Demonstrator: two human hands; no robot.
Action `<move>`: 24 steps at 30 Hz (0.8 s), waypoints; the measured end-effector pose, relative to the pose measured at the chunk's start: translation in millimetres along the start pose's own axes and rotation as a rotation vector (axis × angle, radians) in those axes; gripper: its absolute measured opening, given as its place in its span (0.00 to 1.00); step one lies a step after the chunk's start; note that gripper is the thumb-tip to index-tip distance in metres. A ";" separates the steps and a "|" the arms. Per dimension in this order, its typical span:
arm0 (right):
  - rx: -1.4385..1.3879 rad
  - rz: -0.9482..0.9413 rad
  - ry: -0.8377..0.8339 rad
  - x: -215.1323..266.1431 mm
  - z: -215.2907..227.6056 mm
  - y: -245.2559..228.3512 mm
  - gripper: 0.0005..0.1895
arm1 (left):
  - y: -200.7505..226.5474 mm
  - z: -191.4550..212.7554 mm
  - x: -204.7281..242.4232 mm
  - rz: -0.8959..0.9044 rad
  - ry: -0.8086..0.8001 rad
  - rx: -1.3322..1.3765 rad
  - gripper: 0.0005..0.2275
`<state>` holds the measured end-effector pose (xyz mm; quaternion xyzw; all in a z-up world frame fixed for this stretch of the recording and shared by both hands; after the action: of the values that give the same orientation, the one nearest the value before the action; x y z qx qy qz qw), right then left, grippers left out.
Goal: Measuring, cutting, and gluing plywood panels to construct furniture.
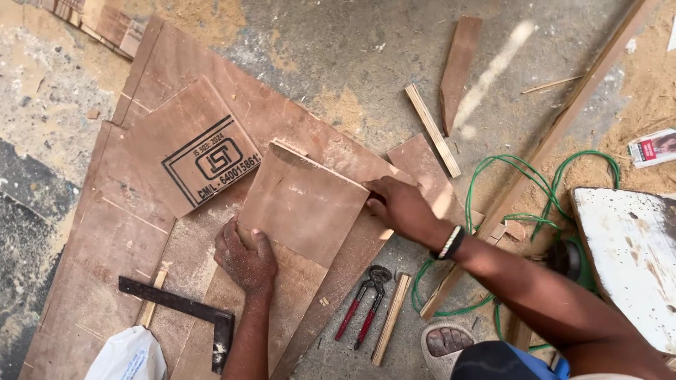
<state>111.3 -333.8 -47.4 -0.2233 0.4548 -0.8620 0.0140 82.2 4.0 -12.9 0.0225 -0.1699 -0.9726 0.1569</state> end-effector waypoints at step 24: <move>0.079 0.233 0.812 2.4 55.9 -5.1 0.06 | 1.4 -3.0 -5.8 -0.007 -0.035 -0.032 0.25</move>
<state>132.3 -374.8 -15.2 0.1880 0.4120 -0.8895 -0.0606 88.5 3.6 -15.3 0.0035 -0.1570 -0.9760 0.1507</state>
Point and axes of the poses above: each hand's wrist, its own x-axis away from the middle knuckle, its own z-axis out of the back of the hand, y = z × x, the point moved 9 cm from there along -x, towards the middle knuckle, and after that the axes turned 4 degrees about y, right-handed, at the moved point
